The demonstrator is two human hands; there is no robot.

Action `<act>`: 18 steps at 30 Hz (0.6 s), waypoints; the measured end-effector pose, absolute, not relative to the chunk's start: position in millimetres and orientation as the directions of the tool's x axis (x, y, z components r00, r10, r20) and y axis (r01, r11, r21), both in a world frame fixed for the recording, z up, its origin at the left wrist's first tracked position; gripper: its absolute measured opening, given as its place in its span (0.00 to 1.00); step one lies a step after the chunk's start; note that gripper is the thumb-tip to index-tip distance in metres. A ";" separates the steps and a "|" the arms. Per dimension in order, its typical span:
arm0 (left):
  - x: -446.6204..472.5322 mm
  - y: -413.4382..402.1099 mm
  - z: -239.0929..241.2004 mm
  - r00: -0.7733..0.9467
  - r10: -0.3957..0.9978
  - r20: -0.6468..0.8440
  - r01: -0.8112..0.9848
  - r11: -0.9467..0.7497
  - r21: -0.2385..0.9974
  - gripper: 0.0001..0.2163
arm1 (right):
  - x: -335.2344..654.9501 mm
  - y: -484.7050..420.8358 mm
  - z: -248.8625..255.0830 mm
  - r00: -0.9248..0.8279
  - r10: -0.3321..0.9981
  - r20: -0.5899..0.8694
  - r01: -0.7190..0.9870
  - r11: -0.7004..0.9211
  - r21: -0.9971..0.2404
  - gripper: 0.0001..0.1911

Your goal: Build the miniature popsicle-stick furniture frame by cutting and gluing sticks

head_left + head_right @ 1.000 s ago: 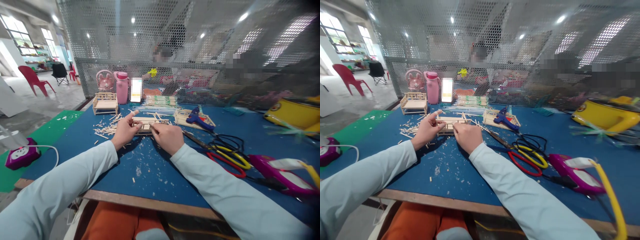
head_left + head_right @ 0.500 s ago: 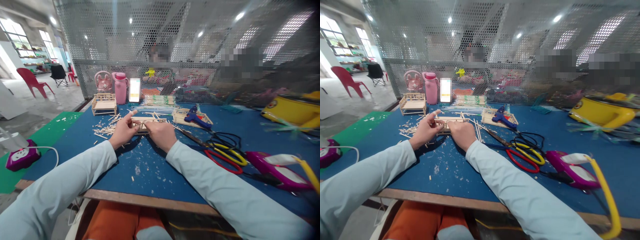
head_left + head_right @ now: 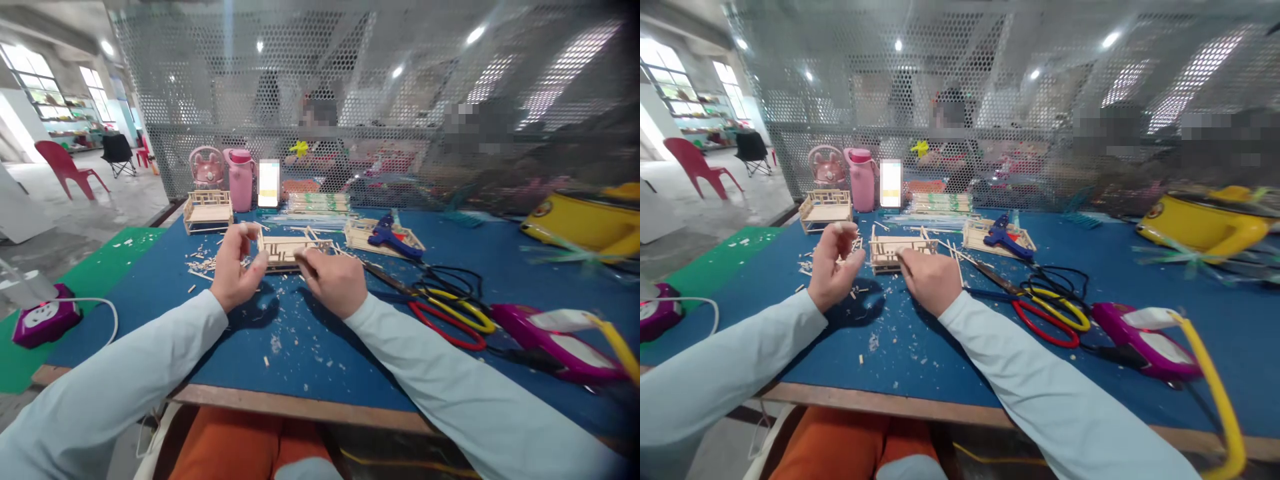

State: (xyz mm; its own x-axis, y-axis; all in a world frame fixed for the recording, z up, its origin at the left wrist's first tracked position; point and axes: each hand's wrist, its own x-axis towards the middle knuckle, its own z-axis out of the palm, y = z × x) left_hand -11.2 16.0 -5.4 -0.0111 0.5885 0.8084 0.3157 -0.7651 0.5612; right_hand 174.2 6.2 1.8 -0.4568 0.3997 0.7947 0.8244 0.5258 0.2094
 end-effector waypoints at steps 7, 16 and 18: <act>6.6 -10.0 -6.6 0.155 0.676 0.721 0.186 -0.737 0.650 0.07 | 159.5 -17.9 4.9 -0.336 0.415 0.845 0.739 0.672 -0.036 0.12; -1.0 -1.9 3.9 -0.076 0.768 0.635 0.080 -0.631 0.772 0.09 | 204.9 16.6 25.0 -0.012 0.467 0.884 0.714 0.623 -0.319 0.15; -6.4 3.8 4.1 -0.111 0.804 0.584 0.041 -0.584 0.811 0.11 | 245.9 42.8 33.7 0.195 0.543 0.817 0.852 0.318 -0.415 0.18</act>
State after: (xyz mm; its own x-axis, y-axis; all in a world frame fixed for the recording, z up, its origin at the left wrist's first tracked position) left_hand -6.4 3.8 4.1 -0.1114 0.8040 0.5841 0.0412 -0.5836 0.8110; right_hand 245.9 42.8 33.7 0.1946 0.5434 0.8166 0.8523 0.3183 -0.4149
